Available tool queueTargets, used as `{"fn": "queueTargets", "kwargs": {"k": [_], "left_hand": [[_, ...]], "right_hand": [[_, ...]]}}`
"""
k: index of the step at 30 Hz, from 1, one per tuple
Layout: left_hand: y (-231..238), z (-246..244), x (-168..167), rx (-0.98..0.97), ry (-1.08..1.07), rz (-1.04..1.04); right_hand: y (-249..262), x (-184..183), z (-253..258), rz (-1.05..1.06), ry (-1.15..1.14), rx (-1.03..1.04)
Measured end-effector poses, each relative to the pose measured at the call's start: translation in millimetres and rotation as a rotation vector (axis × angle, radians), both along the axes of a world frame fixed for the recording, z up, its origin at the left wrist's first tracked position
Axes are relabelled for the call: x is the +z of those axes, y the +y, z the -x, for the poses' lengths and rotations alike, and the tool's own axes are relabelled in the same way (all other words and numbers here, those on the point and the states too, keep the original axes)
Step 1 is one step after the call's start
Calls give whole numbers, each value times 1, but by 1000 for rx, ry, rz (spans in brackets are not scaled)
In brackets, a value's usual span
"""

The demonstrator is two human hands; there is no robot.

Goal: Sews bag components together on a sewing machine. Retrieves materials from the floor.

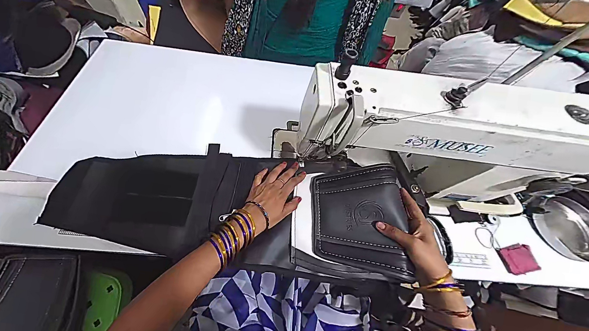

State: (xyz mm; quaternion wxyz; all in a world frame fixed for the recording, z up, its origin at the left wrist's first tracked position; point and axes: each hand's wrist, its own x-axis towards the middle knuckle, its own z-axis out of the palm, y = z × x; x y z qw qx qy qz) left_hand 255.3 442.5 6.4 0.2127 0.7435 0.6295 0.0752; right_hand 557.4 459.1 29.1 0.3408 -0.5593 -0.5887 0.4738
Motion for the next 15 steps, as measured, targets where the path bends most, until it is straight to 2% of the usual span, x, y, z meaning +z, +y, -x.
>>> {"fn": "queueTargets", "kwargs": {"k": [6,9,13,15], "left_hand": [[1,-6,6,9,21,68],[-20,-34,15,32,-69,138],[-32,-62,9,78,-24,123],[-30,-63,8,72,-9,143]], "right_hand": [[4,4,1,21,-46,2],[8,3,-1,9,-120,25],[17,17,-29,-183,-428,96],[26,33,-55,-333,-666,18]]}}
